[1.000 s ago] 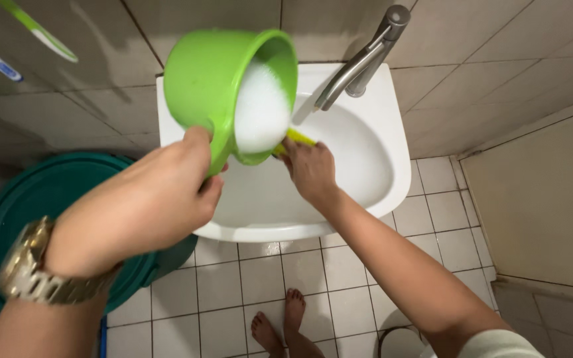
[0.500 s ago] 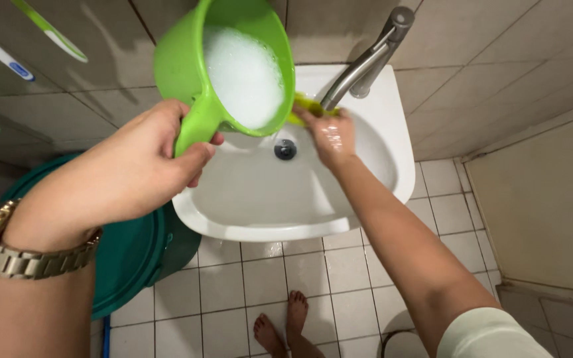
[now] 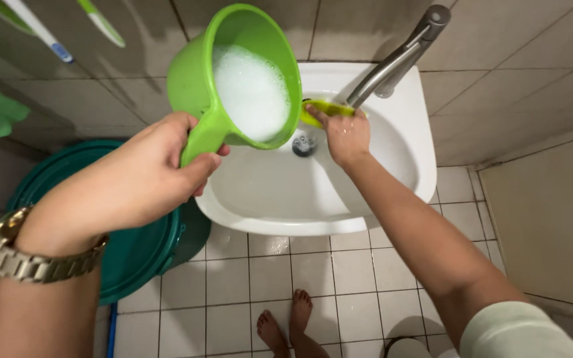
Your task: The person cleans a bathroom sink by scrubbing the basin and the exterior with a brush and soapy water.
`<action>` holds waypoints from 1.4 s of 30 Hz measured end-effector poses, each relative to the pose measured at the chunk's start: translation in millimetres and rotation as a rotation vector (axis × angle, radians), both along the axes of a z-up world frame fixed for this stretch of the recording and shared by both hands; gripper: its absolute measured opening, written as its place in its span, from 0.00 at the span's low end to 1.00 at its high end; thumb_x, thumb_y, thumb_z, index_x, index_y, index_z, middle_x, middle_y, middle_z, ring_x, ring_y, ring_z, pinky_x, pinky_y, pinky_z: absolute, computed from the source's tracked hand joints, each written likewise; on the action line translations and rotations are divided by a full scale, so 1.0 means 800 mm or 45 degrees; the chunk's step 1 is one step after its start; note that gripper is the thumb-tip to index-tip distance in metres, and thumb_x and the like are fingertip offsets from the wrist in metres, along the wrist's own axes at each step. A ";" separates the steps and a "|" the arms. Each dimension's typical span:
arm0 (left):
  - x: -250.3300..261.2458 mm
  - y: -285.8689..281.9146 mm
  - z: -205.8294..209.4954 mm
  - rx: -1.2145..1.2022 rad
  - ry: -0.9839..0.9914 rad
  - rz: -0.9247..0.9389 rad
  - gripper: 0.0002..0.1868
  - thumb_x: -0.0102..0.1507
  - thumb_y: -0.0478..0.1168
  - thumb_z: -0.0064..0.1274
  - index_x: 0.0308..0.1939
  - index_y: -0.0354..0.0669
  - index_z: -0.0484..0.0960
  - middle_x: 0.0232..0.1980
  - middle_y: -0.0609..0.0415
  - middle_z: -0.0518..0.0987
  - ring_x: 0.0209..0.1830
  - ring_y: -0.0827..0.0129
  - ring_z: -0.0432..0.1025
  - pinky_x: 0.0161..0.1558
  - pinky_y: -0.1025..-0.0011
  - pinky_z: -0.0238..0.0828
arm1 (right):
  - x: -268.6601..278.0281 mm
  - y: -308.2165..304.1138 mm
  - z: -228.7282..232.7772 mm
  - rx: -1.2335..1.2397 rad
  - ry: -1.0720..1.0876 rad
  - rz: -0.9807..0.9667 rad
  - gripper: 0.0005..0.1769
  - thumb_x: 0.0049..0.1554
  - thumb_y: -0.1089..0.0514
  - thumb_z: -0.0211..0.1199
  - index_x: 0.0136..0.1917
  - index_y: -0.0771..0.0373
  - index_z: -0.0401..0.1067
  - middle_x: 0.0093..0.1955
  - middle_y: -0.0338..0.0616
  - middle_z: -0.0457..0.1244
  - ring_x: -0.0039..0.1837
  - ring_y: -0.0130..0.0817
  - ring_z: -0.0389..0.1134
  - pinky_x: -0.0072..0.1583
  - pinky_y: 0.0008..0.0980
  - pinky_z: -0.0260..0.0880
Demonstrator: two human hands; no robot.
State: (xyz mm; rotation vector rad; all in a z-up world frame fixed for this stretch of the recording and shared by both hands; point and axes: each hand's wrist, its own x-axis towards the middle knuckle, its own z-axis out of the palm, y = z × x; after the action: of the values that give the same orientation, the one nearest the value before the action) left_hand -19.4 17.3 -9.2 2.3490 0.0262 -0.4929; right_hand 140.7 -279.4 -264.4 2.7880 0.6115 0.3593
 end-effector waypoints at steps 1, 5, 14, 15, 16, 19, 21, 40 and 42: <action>-0.002 -0.001 0.002 -0.015 -0.014 -0.001 0.16 0.64 0.45 0.53 0.47 0.37 0.77 0.31 0.52 0.77 0.26 0.70 0.70 0.28 0.67 0.70 | 0.004 0.001 0.001 -0.030 0.033 -0.009 0.42 0.57 0.64 0.53 0.79 0.28 0.59 0.31 0.37 0.68 0.34 0.33 0.70 0.52 0.36 0.67; -0.003 -0.004 0.014 -0.041 -0.101 -0.027 0.17 0.63 0.47 0.54 0.48 0.38 0.78 0.30 0.50 0.78 0.26 0.68 0.70 0.29 0.65 0.70 | 0.008 -0.001 0.003 -0.080 -0.289 0.154 0.42 0.52 0.61 0.53 0.73 0.22 0.59 0.37 0.34 0.69 0.42 0.30 0.72 0.48 0.34 0.68; -0.008 -0.001 0.004 -0.127 -0.291 -0.119 0.15 0.63 0.43 0.53 0.47 0.36 0.78 0.39 0.48 0.79 0.32 0.68 0.73 0.34 0.66 0.72 | 0.009 -0.001 -0.006 -0.031 0.210 -0.151 0.30 0.62 0.61 0.50 0.71 0.31 0.68 0.40 0.37 0.70 0.42 0.35 0.72 0.50 0.38 0.67; -0.010 0.000 0.003 -0.164 -0.325 -0.161 0.14 0.62 0.41 0.52 0.47 0.36 0.78 0.40 0.48 0.79 0.33 0.68 0.74 0.34 0.67 0.73 | 0.001 -0.008 -0.004 -0.046 0.216 -0.178 0.29 0.62 0.60 0.50 0.72 0.32 0.68 0.39 0.37 0.70 0.42 0.35 0.72 0.51 0.38 0.67; -0.011 0.000 0.003 -0.129 -0.270 -0.128 0.14 0.63 0.43 0.52 0.47 0.36 0.78 0.40 0.47 0.79 0.32 0.66 0.74 0.34 0.66 0.72 | -0.008 -0.018 0.002 -0.061 0.222 -0.205 0.29 0.62 0.60 0.50 0.72 0.33 0.67 0.38 0.38 0.70 0.41 0.35 0.73 0.52 0.38 0.66; -0.009 -0.007 0.004 -0.042 -0.173 -0.057 0.16 0.63 0.45 0.53 0.46 0.35 0.75 0.39 0.45 0.79 0.31 0.63 0.74 0.34 0.63 0.72 | -0.009 -0.009 0.018 0.046 0.092 -0.087 0.36 0.58 0.63 0.51 0.76 0.37 0.66 0.36 0.40 0.70 0.39 0.37 0.72 0.53 0.38 0.65; -0.003 -0.014 0.002 -0.007 -0.188 -0.077 0.17 0.62 0.45 0.52 0.46 0.34 0.74 0.41 0.45 0.79 0.31 0.63 0.75 0.34 0.63 0.73 | -0.008 -0.002 0.014 0.117 -0.011 -0.005 0.37 0.56 0.65 0.52 0.76 0.38 0.66 0.35 0.41 0.69 0.40 0.37 0.72 0.52 0.39 0.66; 0.003 0.027 0.012 -0.174 -0.078 0.024 0.17 0.61 0.46 0.56 0.49 0.40 0.78 0.29 0.51 0.82 0.26 0.71 0.77 0.31 0.69 0.75 | -0.042 0.131 -0.080 1.329 1.066 -0.370 0.26 0.57 0.50 0.62 0.67 0.59 0.71 0.55 0.55 0.72 0.55 0.43 0.73 0.58 0.43 0.74; -0.003 0.031 0.013 -0.171 -0.088 0.042 0.15 0.61 0.45 0.57 0.46 0.38 0.78 0.26 0.53 0.82 0.24 0.74 0.76 0.30 0.70 0.75 | -0.097 0.131 -0.037 1.235 1.250 -0.064 0.32 0.56 0.50 0.64 0.72 0.56 0.65 0.59 0.55 0.70 0.58 0.41 0.71 0.62 0.40 0.69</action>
State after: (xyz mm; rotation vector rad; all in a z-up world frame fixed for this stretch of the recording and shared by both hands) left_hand -22.2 42.0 1.4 2.2284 -0.0005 -0.3850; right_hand 63.0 -174.9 -293.9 3.8034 0.6395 -1.0968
